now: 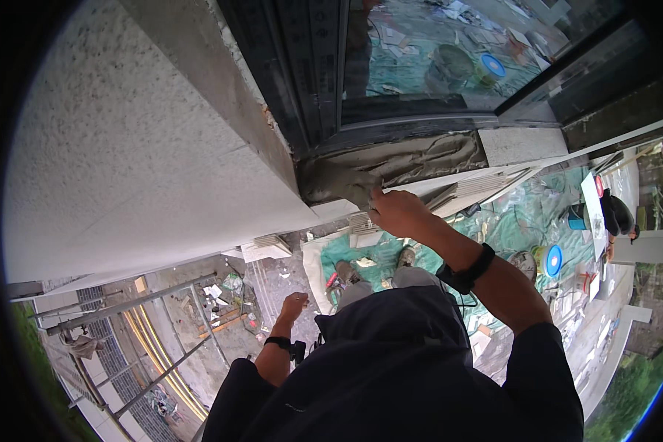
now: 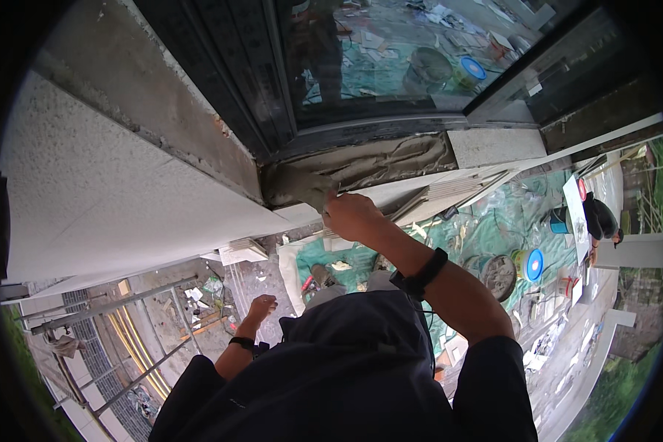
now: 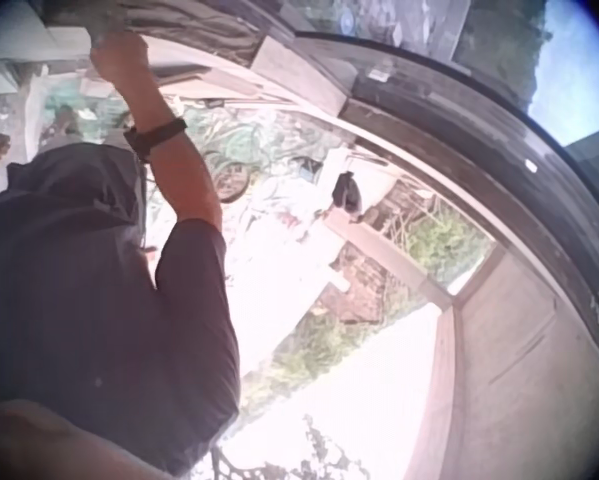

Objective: Applying mortar and installing tiles around a window frame on a balcony.

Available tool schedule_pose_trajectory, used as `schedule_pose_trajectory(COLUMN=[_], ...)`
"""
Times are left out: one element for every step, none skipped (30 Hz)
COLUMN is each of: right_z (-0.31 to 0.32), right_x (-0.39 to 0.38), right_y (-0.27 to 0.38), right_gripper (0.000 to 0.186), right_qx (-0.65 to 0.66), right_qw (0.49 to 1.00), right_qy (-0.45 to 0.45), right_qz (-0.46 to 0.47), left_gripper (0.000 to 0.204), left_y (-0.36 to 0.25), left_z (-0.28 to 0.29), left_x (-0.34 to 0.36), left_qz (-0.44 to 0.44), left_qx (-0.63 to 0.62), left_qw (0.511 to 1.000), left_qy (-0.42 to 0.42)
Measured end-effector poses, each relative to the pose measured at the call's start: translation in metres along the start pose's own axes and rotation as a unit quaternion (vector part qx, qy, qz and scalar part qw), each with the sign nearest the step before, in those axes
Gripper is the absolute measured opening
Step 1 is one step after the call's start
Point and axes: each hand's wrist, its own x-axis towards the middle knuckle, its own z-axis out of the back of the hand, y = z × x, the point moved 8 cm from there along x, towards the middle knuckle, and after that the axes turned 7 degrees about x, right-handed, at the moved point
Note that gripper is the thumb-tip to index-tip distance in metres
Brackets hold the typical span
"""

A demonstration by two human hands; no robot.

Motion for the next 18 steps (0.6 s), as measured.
schedule_pose_trajectory(right_z=[-0.005, -0.010, -0.014, -0.018, -0.015, -0.012, -0.009, -0.004, 0.001, 0.006, 0.011, 0.018, 0.024, 0.030, 0.039, 0.046, 0.049, 0.051], right_x=[0.005, 0.014, 0.022, 0.026, 0.029, 0.030, 0.031, 0.026, 0.018, 0.010, 0.001, -0.007, -0.016, -0.025, -0.034, -0.042, -0.049, -0.055], right_y=[-0.002, 0.002, 0.007, 0.010, 0.009, 0.007, 0.005, 0.003, -0.005, -0.014, -0.022, -0.034, -0.045, -0.054, -0.066, -0.077, -0.088, -0.100], right_gripper=[0.048, 0.048, 0.049, 0.050, 0.050, 0.044, 0.038, 0.038, 0.038, 0.038, 0.038, 0.037, 0.036, 0.036, 0.036, 0.035, 0.035, 0.035], right_qx=[0.012, 0.013, 0.036, 0.059, 0.058, 0.044, 0.029, 0.028, 0.015, 0.002, 0.002, -0.007, -0.016, -0.017, -0.036, -0.055, -0.055, -0.065], right_qw=[1.000, 1.000, 0.999, 0.998, 0.998, 0.999, 0.999, 0.999, 0.999, 0.998, 0.998, 0.997, 0.996, 0.996, 0.992, 0.988, 0.987, 0.983], right_qy=[-0.007, -0.007, 0.009, 0.024, 0.019, 0.012, 0.006, 0.006, 0.013, 0.020, 0.020, 0.010, 0.001, 0.000, -0.008, -0.017, -0.020, -0.027], right_qz=[-0.014, -0.014, -0.006, 0.002, -0.001, -0.006, -0.010, -0.013, -0.037, -0.062, -0.063, -0.076, -0.089, -0.089, -0.117, -0.145, -0.148, -0.167], left_gripper=[0.032, 0.032, 0.032, 0.028, 0.025, 0.025, 0.025, 0.026, 0.026, 0.028, 0.030, 0.030, 0.030, 0.030, 0.030, 0.030, 0.030, 0.030], left_y=[0.003, 0.006, 0.004, 0.004, -0.001, -0.008, -0.014, -0.015, -0.018, -0.022, -0.027, -0.026, -0.025, -0.023, -0.024, -0.023, -0.025, -0.024], left_z=[0.000, 0.000, -0.002, -0.005, -0.006, -0.005, -0.003, -0.004, -0.005, -0.005, -0.002, -0.001, 0.000, 0.000, -0.001, -0.001, -0.002, -0.003], left_x=[0.000, 0.000, -0.001, -0.002, 0.000, 0.002, 0.004, 0.002, 0.001, 0.001, 0.001, 0.002, 0.003, 0.006, 0.007, 0.008, 0.010, 0.011], left_qz=[-0.004, -0.008, -0.010, 0.000, 0.008, 0.003, 0.001, 0.003, 0.002, -0.006, -0.015, -0.014, -0.014, -0.013, -0.012, -0.013, -0.007, 0.001], left_qx=[0.000, 0.000, 0.003, -0.004, -0.012, -0.009, -0.013, -0.019, -0.018, -0.017, -0.014, -0.008, -0.009, -0.010, -0.011, -0.011, -0.005, 0.000], left_qw=[1.000, 1.000, 1.000, 1.000, 1.000, 1.000, 1.000, 1.000, 1.000, 1.000, 1.000, 1.000, 1.000, 1.000, 1.000, 1.000, 1.000, 1.000], left_qy=[0.000, 0.001, 0.004, 0.009, 0.014, 0.016, 0.011, 0.007, 0.010, 0.008, 0.006, 0.004, 0.004, 0.007, 0.009, 0.010, 0.015, 0.020])
